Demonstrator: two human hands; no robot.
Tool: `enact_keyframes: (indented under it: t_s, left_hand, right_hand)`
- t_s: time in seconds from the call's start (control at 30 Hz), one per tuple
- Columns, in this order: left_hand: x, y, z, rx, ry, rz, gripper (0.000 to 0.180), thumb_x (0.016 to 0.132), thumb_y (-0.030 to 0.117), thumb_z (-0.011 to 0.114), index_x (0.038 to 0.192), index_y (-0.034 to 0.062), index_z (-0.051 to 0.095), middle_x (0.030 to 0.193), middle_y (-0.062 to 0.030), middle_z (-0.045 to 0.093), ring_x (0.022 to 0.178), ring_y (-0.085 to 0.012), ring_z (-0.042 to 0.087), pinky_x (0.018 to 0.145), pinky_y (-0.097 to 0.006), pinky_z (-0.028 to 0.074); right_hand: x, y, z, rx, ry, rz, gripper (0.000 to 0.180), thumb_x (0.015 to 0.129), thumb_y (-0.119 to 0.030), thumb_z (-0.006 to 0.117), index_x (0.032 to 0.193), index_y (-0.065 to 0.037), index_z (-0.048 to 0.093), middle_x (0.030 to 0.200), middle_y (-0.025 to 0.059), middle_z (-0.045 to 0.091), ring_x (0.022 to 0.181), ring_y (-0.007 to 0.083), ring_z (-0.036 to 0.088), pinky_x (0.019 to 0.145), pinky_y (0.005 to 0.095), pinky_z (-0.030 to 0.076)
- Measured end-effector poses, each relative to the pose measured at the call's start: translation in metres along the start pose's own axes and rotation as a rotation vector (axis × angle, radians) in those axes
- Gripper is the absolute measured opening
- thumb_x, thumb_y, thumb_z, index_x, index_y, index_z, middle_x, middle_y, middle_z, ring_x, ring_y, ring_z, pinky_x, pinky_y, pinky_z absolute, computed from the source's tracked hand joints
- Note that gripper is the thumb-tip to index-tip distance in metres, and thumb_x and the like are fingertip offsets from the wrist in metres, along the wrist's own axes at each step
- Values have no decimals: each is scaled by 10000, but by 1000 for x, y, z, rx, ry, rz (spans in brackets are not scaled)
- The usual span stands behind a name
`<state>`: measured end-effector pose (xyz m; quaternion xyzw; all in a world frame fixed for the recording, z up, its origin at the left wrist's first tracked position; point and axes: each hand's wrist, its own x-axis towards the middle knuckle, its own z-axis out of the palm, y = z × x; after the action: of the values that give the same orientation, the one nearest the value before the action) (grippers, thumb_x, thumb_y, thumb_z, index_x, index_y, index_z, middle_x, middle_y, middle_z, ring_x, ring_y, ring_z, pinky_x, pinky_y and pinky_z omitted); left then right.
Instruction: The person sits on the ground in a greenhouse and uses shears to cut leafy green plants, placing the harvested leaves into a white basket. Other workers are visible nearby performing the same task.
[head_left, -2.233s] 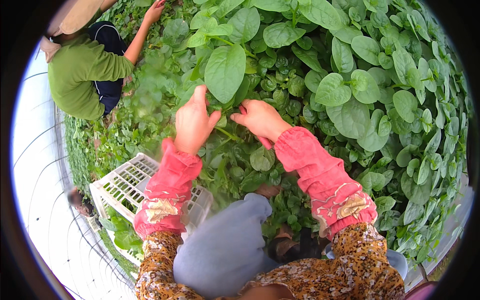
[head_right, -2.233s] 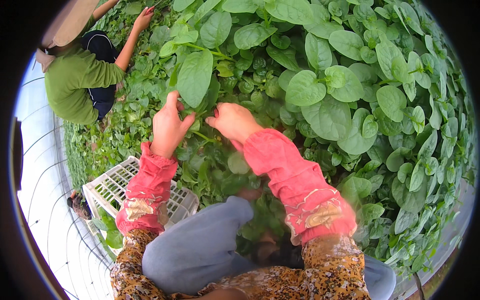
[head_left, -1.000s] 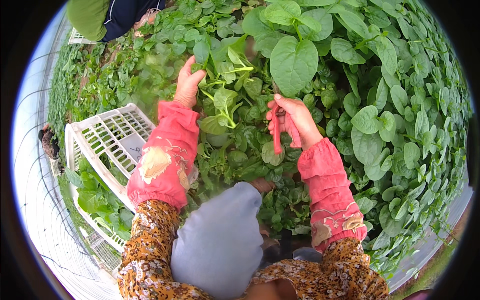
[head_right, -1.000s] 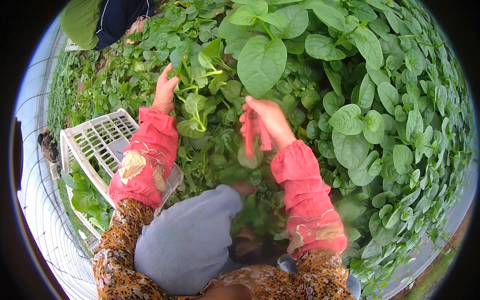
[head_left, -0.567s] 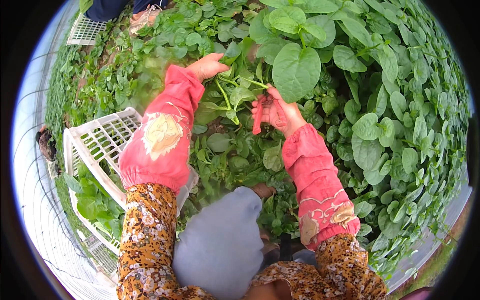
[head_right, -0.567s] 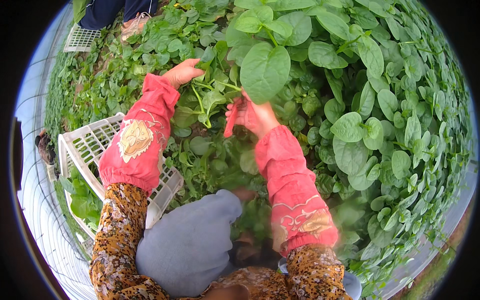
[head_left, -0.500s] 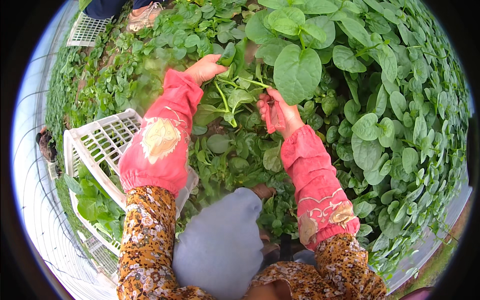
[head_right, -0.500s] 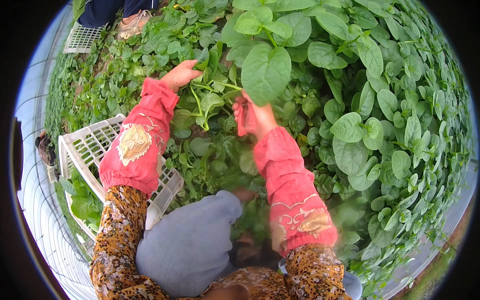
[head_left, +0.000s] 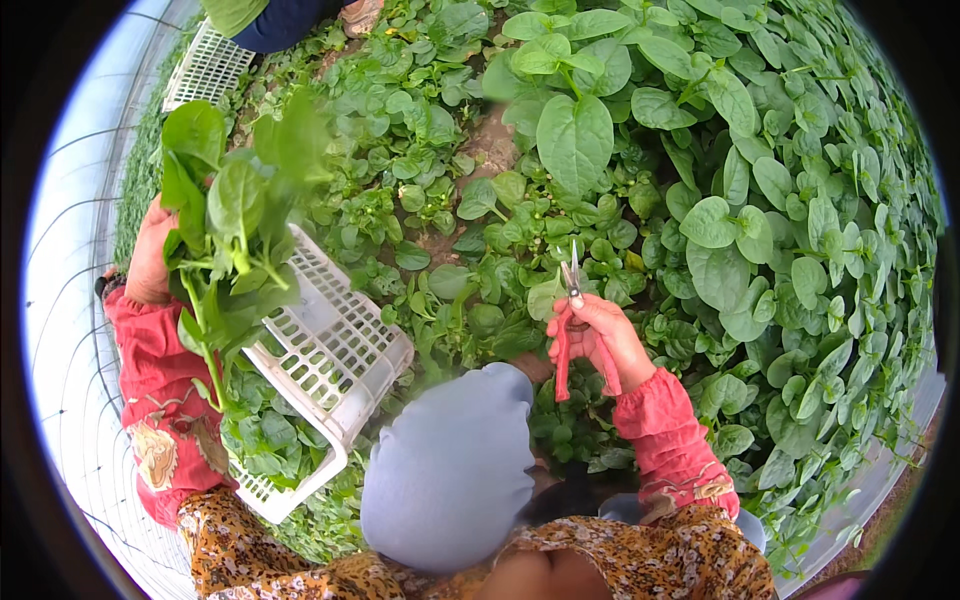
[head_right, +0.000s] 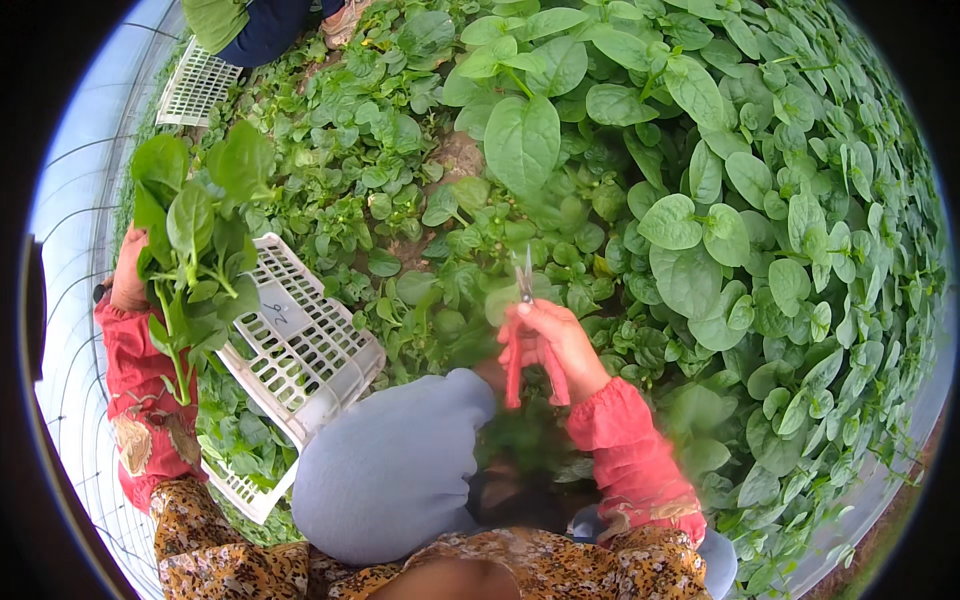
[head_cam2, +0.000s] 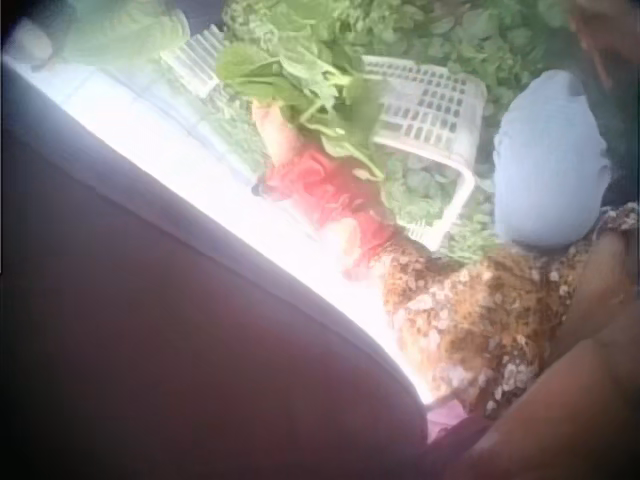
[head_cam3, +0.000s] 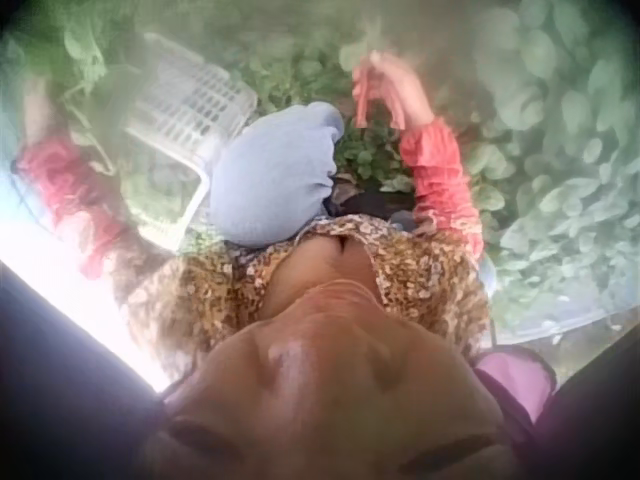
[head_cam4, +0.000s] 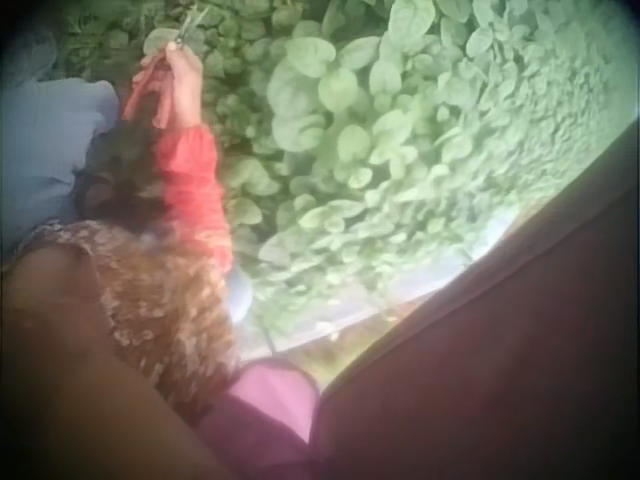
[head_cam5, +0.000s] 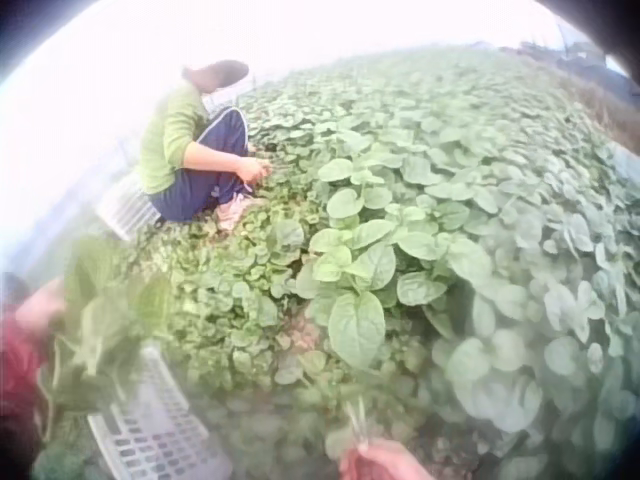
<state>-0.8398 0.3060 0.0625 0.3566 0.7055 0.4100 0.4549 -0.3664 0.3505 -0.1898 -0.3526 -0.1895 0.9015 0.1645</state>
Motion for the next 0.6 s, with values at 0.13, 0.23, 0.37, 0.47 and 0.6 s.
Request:
enact_keyframes:
  t_s: [0.13,0.23,0.37,0.47,0.6]
  left_hand:
    - [-139,-9,-86,34,239,-80,337,871,119,631,1190,30,569,1061,-60,646,869,-161,633,742,-289,527]
    - [-246,-43,-190,398,481,-318,418,856,131,641,1247,22,547,1085,-36,609,874,-122,575,713,-258,479]
    - [-263,-90,-214,789,518,-453,1067,680,15,740,1506,54,65,1249,-172,551,1096,-202,539,915,-327,443]
    - [-201,-58,-188,1568,563,-298,995,645,7,732,1480,69,194,1296,-238,512,1189,-376,500,991,-393,407]
    - [-41,-17,-56,1407,435,144,623,800,173,653,1357,37,410,1192,-193,589,1083,-328,577,924,-403,453]
  right_hand:
    - [-12,12,1,-30,16,24,294,946,-294,517,1050,-22,559,885,131,638,714,243,649,658,377,546]
    - [-8,22,14,-44,-44,33,296,945,-289,517,1059,-19,558,897,132,638,725,243,651,670,374,544]
    - [-16,17,12,-79,-7,31,295,923,-289,551,1057,-27,547,877,110,626,704,229,643,636,338,535]
    - [-21,10,6,-77,23,-20,301,920,-288,554,1066,-25,545,886,116,627,709,234,644,641,338,534]
    - [-19,4,-4,-25,79,-11,300,927,-288,543,1072,-25,542,889,124,631,741,247,649,670,352,531]
